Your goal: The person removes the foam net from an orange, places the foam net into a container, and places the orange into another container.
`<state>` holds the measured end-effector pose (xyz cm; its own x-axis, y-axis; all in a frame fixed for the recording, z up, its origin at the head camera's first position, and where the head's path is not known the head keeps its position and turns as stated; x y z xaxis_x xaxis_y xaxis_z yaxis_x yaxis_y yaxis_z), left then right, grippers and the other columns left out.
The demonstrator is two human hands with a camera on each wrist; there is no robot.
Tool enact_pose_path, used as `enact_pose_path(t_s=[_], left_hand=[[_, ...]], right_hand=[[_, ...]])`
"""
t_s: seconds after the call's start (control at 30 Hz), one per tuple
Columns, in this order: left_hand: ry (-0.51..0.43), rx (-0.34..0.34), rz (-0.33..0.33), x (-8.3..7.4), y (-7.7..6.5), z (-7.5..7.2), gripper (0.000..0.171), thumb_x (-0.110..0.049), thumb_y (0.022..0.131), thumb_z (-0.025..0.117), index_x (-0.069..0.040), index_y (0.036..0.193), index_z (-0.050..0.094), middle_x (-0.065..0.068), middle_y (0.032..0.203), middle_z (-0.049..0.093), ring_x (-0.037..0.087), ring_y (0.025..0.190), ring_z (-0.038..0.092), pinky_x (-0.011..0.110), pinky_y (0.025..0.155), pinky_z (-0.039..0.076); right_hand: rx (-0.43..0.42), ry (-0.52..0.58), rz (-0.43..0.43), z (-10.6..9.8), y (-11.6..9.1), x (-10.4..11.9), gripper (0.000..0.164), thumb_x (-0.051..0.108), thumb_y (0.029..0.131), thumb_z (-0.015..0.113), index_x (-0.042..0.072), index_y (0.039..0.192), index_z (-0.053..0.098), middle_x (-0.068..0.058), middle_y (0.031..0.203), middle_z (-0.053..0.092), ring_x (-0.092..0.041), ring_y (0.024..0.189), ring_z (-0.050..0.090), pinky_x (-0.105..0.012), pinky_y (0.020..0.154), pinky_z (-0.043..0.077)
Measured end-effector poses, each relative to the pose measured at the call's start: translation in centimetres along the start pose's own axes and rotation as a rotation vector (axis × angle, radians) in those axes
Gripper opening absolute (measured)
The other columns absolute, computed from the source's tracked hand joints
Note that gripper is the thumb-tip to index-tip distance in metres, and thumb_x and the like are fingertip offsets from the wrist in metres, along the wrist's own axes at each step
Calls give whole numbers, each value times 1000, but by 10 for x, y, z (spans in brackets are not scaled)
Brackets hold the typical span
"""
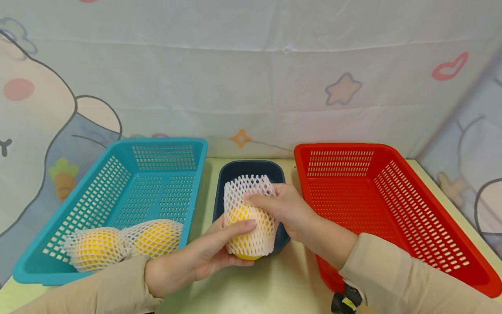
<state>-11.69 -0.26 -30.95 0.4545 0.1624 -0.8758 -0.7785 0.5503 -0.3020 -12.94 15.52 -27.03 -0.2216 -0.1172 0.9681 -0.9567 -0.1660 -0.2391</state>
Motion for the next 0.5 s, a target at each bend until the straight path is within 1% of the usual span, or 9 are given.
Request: enact_pose_path(t_s=[0.13, 0.27, 0.33, 0.4, 0.5], left_hand=[[-4, 16, 30, -4, -1, 0, 62, -29, 82, 66, -15, 133, 34, 15, 117, 55, 26, 96, 59, 51, 78, 50], [5, 14, 32, -7, -1, 1, 61, -29, 82, 66, -15, 133, 34, 14, 116, 56, 25, 95, 59, 50, 77, 50], [5, 12, 28, -8, 0, 2, 62, -29, 82, 67, -17, 133, 33, 14, 116, 56, 25, 95, 59, 50, 77, 50], [8, 3, 29, -8, -1, 2, 64, -30, 83, 67, -18, 134, 30, 14, 117, 56, 25, 95, 59, 50, 77, 50], [9, -9, 41, -7, -1, 2, 67, -30, 85, 66, -20, 136, 25, 14, 120, 54, 26, 96, 60, 51, 77, 51]], right_hand=[[41, -4, 72, -4, 0, 2, 50, 36, 88, 61, -1, 121, 50, -10, 110, 59, -24, 101, 53, -38, 89, 47], [148, 7, 121, -4, -1, 2, 53, 36, 90, 56, 0, 127, 43, -12, 115, 55, -25, 104, 52, -40, 91, 46], [199, 18, 120, -2, -1, 0, 52, 34, 90, 57, 0, 126, 43, -12, 113, 57, -25, 100, 56, -39, 89, 48], [226, 24, 105, 0, -1, 0, 50, 31, 89, 59, -1, 124, 44, -12, 110, 59, -24, 96, 59, -38, 87, 48], [207, 42, 82, 2, -1, -1, 49, 29, 87, 62, -1, 122, 46, -11, 108, 60, -23, 93, 60, -36, 86, 50]])
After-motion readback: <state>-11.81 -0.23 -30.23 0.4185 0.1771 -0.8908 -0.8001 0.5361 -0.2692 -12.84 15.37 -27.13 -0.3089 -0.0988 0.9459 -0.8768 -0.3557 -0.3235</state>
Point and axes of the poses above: each hand's wrist, its own y-axis towards the middle knuckle, its own z-axis out of the palm, x = y × z, the point moved 1 cm from there along y, towards the middle knuckle
